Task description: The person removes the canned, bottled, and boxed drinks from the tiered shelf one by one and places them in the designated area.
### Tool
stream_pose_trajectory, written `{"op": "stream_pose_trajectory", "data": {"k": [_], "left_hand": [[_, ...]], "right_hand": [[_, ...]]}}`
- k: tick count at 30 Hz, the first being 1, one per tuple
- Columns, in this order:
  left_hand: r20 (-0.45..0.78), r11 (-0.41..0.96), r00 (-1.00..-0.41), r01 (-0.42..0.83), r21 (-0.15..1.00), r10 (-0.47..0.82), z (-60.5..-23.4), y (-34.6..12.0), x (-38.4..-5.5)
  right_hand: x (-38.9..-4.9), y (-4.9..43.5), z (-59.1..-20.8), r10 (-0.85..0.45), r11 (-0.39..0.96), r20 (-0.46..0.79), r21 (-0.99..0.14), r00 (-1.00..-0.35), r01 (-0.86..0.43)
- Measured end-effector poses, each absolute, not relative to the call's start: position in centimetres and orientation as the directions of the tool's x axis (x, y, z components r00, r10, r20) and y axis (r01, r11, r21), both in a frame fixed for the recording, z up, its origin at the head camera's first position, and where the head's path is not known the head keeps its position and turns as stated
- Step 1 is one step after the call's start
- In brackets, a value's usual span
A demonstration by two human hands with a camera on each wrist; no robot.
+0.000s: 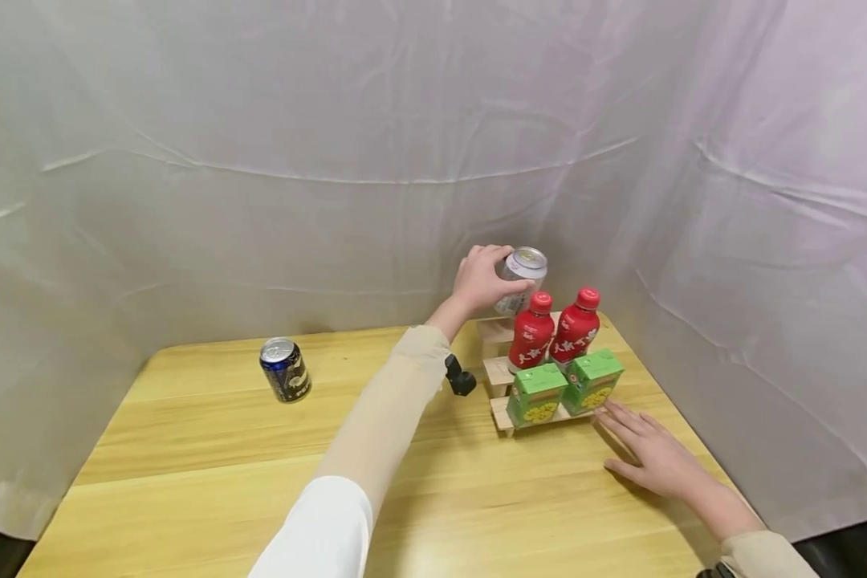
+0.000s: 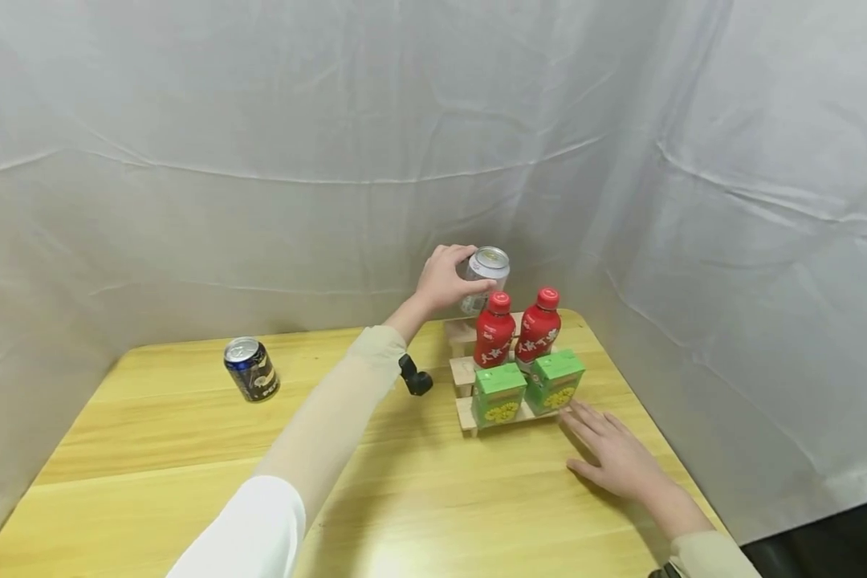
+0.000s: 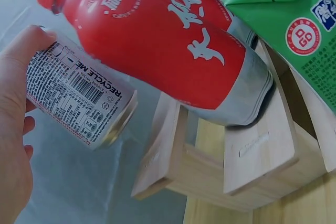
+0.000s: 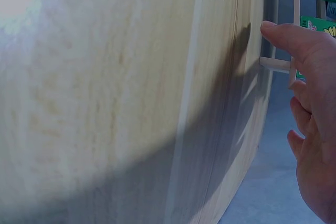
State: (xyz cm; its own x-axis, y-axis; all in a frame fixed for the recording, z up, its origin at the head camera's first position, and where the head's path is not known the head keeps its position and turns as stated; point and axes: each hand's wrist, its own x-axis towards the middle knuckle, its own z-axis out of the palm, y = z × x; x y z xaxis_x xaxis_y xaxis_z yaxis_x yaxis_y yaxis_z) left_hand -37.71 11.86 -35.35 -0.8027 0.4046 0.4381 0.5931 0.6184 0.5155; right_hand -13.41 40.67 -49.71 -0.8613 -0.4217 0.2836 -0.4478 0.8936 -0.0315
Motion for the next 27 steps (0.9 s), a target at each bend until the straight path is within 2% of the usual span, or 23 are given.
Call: {"op": "stream_pose_trajectory", "data": {"k": [13, 27], "left_hand": [[0.455, 0.603, -0.833, 0.546, 0.582, 0.315, -34.8, 8.4, -36.8], [0.486, 0.519, -0.834, 0.547, 0.657, 0.262, -33.5, 5.4, -35.4]], "right_hand": [[-14.0, 41.1, -50.0, -0.435, 0.889, 0.280, -0.017, -0.856, -0.457], [-14.2, 41.0, -49.9, -0.436, 0.886, 0.293, -0.024, -0.851, -0.463]]}}
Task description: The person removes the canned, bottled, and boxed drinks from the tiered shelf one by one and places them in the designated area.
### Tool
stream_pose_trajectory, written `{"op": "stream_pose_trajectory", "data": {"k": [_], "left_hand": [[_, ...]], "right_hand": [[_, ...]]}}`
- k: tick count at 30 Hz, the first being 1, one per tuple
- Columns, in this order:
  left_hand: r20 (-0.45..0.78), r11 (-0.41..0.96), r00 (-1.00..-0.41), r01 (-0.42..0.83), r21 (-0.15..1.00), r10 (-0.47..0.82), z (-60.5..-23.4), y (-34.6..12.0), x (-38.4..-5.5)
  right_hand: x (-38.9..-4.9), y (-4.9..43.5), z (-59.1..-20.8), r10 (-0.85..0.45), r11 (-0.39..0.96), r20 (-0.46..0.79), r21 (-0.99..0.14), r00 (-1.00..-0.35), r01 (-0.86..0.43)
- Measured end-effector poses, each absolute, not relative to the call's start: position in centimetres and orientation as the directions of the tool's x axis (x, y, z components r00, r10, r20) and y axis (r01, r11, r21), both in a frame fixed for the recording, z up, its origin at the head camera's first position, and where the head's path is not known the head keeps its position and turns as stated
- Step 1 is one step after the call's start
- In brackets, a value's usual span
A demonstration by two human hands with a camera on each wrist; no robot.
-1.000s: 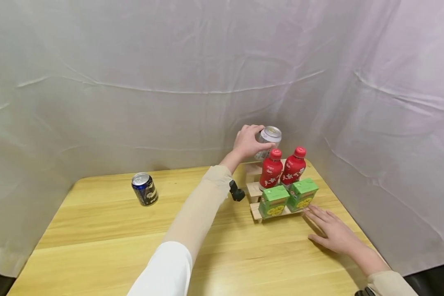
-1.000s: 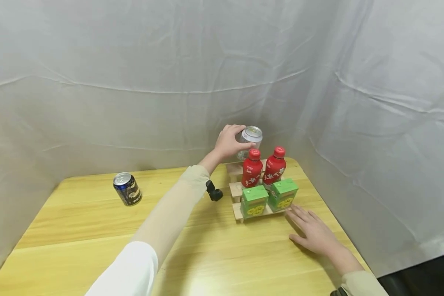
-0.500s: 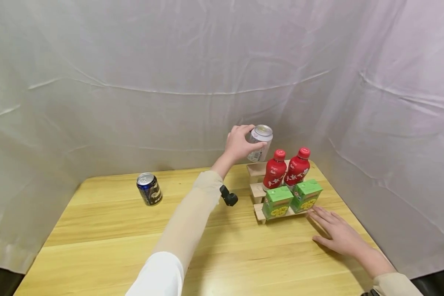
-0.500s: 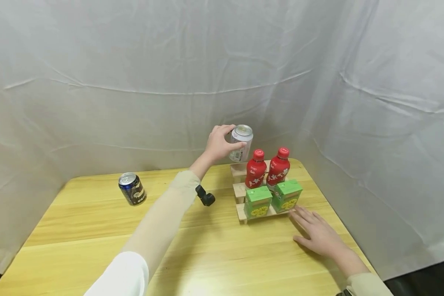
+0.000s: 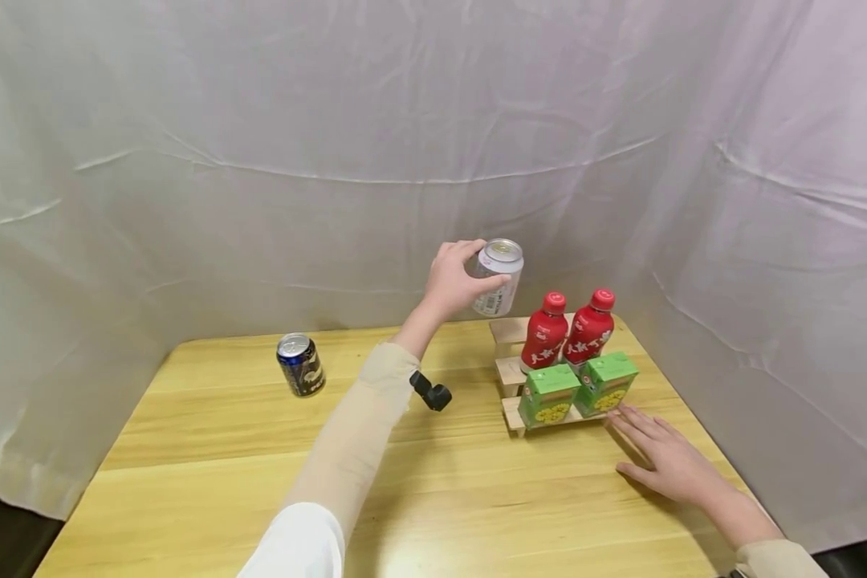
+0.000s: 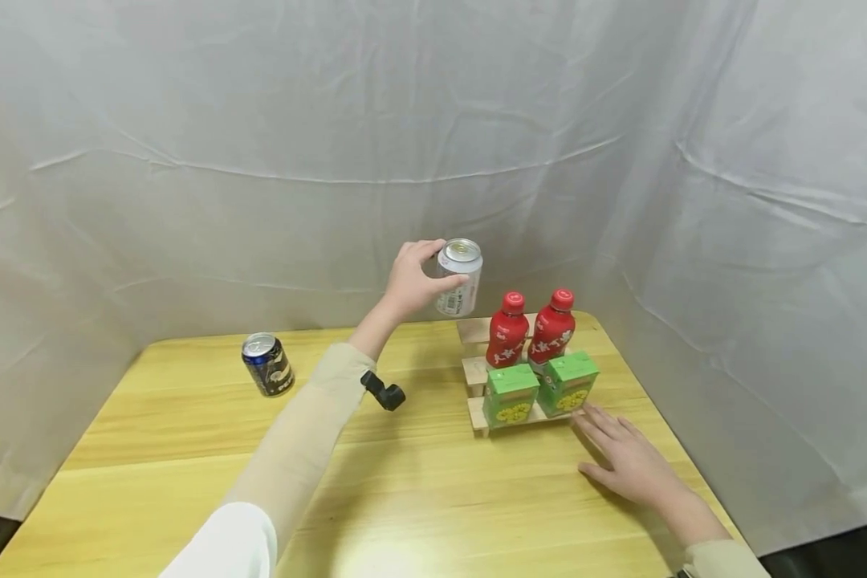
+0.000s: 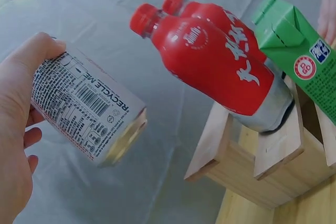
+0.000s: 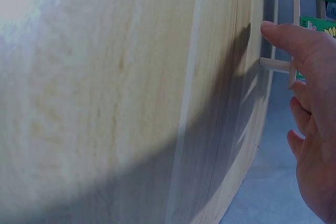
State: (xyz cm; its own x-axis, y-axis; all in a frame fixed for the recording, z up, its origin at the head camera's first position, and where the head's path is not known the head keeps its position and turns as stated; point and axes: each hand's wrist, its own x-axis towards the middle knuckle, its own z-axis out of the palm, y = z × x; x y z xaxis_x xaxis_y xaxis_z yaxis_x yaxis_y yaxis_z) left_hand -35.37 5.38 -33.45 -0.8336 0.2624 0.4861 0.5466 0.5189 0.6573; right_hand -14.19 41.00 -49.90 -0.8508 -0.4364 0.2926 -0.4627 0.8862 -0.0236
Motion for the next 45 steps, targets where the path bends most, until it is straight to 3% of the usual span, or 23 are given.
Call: {"op": "stream_pose_trajectory", "data": {"k": [19, 27, 45], "left_hand": [[0.564, 0.550, -0.810, 0.548, 0.631, 0.160, -34.8, 2.3, -32.4], [0.571, 0.539, -0.819, 0.503, 0.675, 0.049, -36.7, 1.2, -30.8], [0.616, 0.564, -0.765, 0.429, 0.705, -0.188, -40.9, -1.7, -28.5]], "right_hand": [[-13.8, 41.4, -50.2, -0.434, 0.885, 0.334, -0.015, -0.836, -0.466], [-13.5, 41.5, -50.2, -0.422, 0.893, 0.318, -0.014, -0.849, -0.450], [-13.4, 41.5, -50.3, -0.412, 0.898, 0.314, -0.018, -0.855, -0.439]]}}
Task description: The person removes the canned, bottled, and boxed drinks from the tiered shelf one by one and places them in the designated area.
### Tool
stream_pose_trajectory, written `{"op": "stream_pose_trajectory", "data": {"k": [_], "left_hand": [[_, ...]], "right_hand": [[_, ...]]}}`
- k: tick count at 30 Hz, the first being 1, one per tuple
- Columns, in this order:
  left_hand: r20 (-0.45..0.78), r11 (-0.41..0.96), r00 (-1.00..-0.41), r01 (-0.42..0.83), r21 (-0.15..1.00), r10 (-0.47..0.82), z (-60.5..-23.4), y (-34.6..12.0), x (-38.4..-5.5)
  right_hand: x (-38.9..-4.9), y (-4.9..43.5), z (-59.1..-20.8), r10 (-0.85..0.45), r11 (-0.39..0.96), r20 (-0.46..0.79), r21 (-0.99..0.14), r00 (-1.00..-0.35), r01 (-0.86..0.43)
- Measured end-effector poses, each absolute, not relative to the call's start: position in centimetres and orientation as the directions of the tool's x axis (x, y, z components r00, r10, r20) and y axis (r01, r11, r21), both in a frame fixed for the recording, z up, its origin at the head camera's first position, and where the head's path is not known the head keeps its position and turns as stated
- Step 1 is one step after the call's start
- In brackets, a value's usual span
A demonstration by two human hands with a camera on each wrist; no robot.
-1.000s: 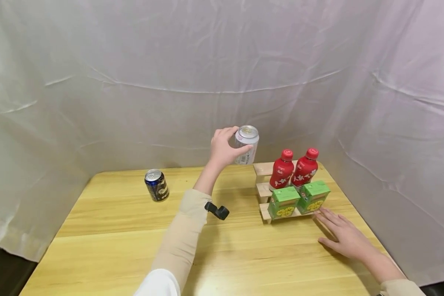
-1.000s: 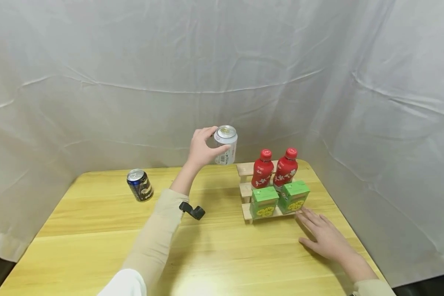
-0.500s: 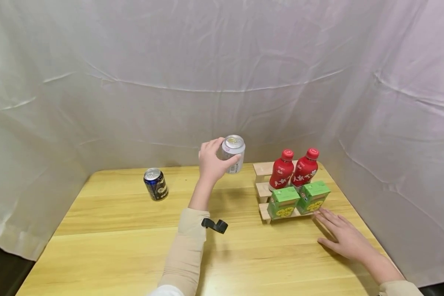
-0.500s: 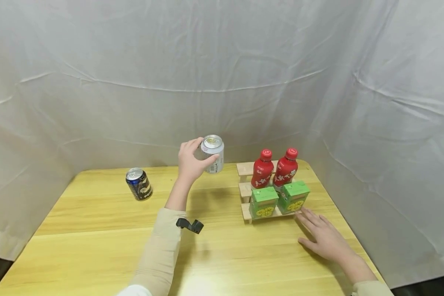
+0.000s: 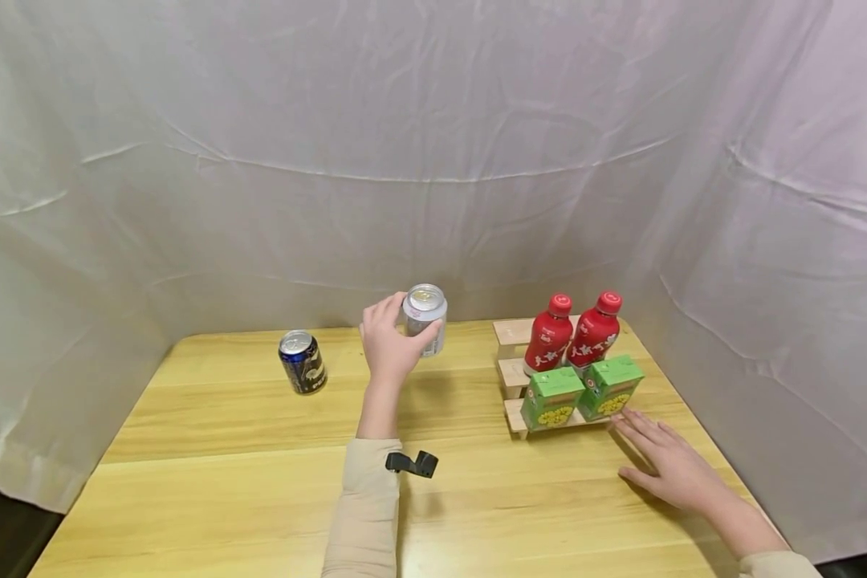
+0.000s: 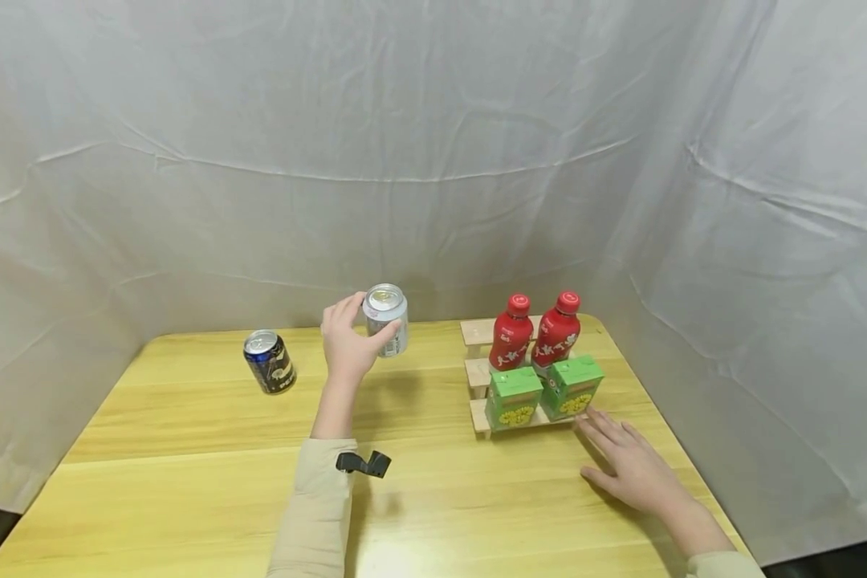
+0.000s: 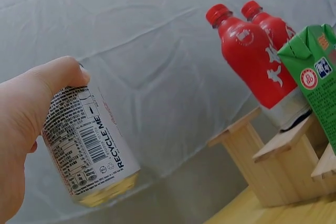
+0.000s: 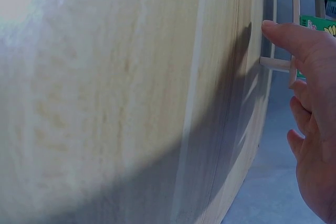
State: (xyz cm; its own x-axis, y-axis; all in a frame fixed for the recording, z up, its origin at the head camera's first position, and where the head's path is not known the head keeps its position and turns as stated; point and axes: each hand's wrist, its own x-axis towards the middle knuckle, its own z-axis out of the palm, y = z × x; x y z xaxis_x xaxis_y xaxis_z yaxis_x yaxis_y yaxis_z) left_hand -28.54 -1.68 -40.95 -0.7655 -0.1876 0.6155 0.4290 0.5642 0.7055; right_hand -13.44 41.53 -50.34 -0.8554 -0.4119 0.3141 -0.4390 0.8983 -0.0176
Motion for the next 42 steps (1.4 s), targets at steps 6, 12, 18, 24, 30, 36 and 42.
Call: {"op": "stream_pose_trajectory", "data": {"k": [6, 12, 18, 24, 30, 36, 42], "left_hand": [[0.581, 0.546, -0.773, 0.380, 0.747, -0.256, -43.0, -2.3, -28.3], [0.535, 0.528, -0.786, 0.327, 0.784, -0.308, -45.0, -2.8, -28.2], [0.480, 0.508, -0.808, 0.271, 0.818, -0.342, -46.6, -3.5, -28.2], [0.429, 0.498, -0.824, 0.213, 0.840, -0.371, -48.2, -4.2, -28.3], [0.448, 0.506, -0.799, 0.214, 0.835, -0.401, -49.8, -4.8, -28.6], [0.438, 0.524, -0.795, 0.181, 0.832, -0.420, -51.0, -5.4, -28.7], [0.419, 0.531, -0.800, 0.151, 0.834, -0.429, -51.7, -5.7, -28.9]], "right_hand": [[-13.4, 41.5, -50.3, -0.413, 0.898, 0.320, -0.012, -0.853, -0.439], [-13.4, 41.3, -50.2, -0.416, 0.895, 0.328, -0.014, -0.848, -0.445], [-13.3, 41.1, -50.1, -0.418, 0.893, 0.338, -0.015, -0.843, -0.449], [-13.3, 41.1, -50.0, -0.415, 0.895, 0.330, -0.017, -0.848, -0.445], [-13.3, 41.1, -49.9, -0.415, 0.896, 0.327, -0.016, -0.849, -0.443], [-13.4, 41.3, -49.9, -0.412, 0.898, 0.315, -0.021, -0.855, -0.440], [-13.3, 41.3, -50.2, -0.404, 0.902, 0.312, -0.019, -0.860, -0.431]]}}
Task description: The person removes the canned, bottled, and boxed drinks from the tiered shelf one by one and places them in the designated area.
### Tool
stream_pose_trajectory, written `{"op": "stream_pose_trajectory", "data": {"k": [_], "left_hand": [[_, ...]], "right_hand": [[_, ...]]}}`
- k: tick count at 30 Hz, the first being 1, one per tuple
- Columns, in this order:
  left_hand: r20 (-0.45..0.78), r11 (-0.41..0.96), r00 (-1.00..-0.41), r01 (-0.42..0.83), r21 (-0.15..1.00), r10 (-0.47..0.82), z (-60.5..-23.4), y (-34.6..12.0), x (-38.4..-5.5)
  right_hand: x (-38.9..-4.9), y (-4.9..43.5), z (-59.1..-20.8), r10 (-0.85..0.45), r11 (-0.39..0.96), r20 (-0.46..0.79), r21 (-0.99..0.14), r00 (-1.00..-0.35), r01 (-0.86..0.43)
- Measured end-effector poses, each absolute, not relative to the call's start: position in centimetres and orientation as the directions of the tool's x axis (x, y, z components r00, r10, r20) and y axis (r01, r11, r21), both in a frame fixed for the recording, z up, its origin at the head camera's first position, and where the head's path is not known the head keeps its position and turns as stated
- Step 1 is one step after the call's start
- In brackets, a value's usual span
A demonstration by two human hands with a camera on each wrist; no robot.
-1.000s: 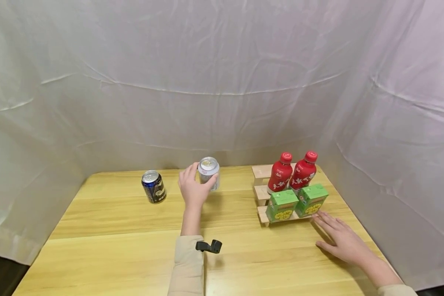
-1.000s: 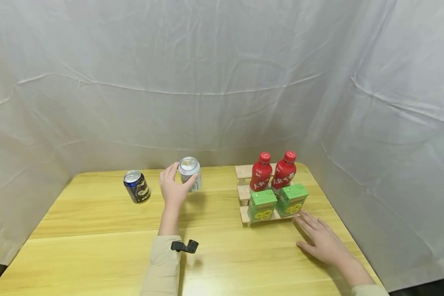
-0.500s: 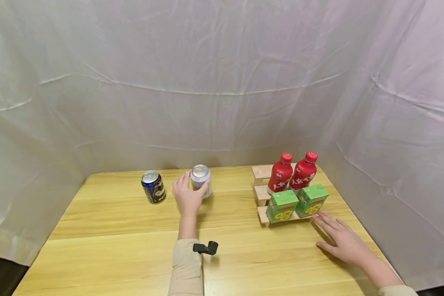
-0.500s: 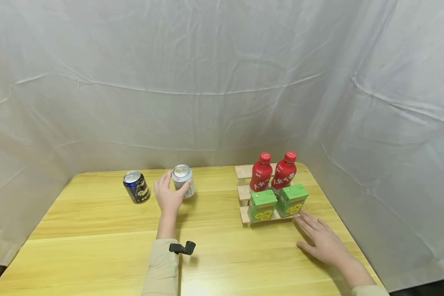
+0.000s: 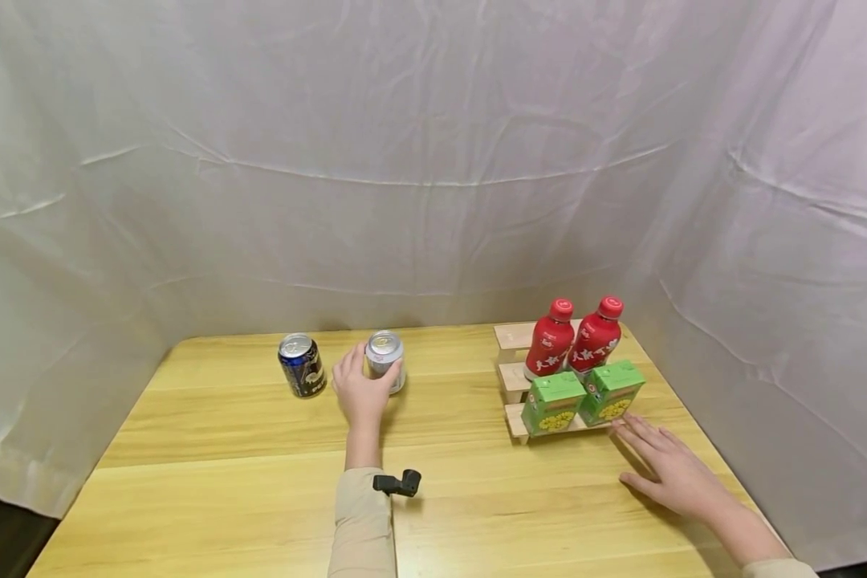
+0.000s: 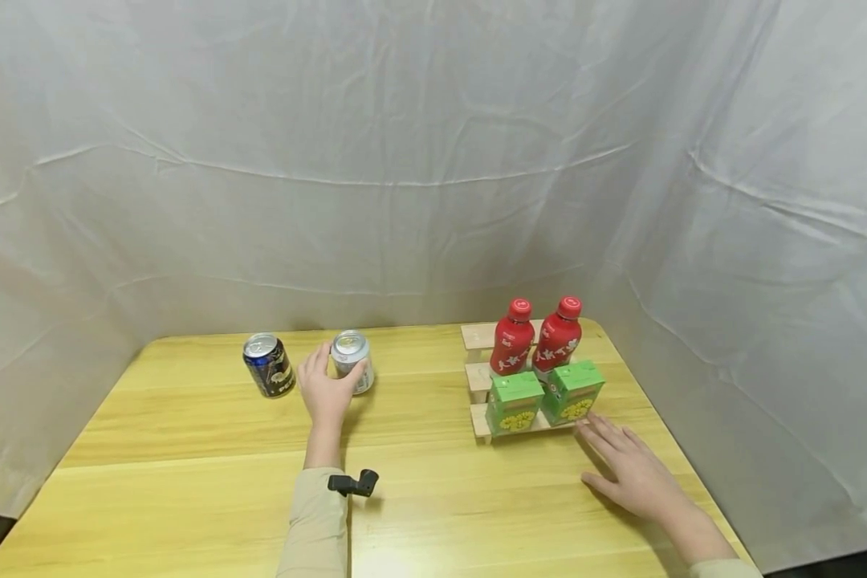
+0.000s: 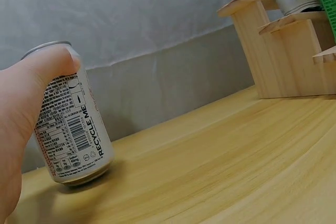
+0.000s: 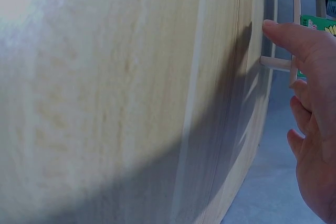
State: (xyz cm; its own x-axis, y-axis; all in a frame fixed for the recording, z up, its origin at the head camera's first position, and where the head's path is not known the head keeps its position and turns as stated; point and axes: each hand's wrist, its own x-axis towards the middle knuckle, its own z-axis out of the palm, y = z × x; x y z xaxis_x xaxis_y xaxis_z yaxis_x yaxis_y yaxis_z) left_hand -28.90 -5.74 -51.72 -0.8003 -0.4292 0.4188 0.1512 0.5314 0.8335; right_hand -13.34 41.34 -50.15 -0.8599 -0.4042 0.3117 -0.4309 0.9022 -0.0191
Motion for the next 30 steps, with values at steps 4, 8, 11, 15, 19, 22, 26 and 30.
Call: {"op": "stream_pose_trajectory", "data": {"k": [4, 8, 11, 15, 19, 22, 26, 30], "left_hand": [[0.419, 0.534, -0.799, 0.148, 0.832, -0.432, -51.94, -5.85, -28.96], [0.430, 0.538, -0.791, 0.154, 0.829, -0.435, -52.09, -5.87, -29.01], [0.438, 0.531, -0.785, 0.167, 0.830, -0.437, -52.13, -5.85, -29.02], [0.439, 0.522, -0.788, 0.178, 0.834, -0.432, -52.13, -5.83, -28.97], [0.435, 0.525, -0.793, 0.175, 0.833, -0.427, -52.17, -5.93, -28.83], [0.437, 0.531, -0.792, 0.172, 0.830, -0.427, -52.28, -5.99, -28.72], [0.439, 0.533, -0.789, 0.170, 0.829, -0.430, -52.21, -6.00, -28.56], [0.434, 0.516, -0.793, 0.180, 0.837, -0.427, -51.58, -5.92, -28.34]], "right_hand": [[-13.26, 41.35, -50.21, -0.403, 0.902, 0.313, -0.020, -0.860, -0.431], [-13.30, 41.31, -50.13, -0.405, 0.901, 0.312, -0.022, -0.860, -0.433], [-13.36, 41.30, -50.10, -0.404, 0.902, 0.309, -0.023, -0.861, -0.432], [-13.38, 41.34, -50.14, -0.406, 0.901, 0.305, -0.026, -0.861, -0.434], [-13.42, 41.28, -50.12, -0.410, 0.898, 0.303, -0.031, -0.860, -0.439], [-13.33, 41.19, -50.06, -0.412, 0.897, 0.303, -0.029, -0.859, -0.440], [-13.28, 41.21, -50.04, -0.413, 0.897, 0.309, -0.024, -0.857, -0.441], [-13.35, 41.27, -50.05, -0.412, 0.897, 0.317, -0.027, -0.855, -0.442]]}}
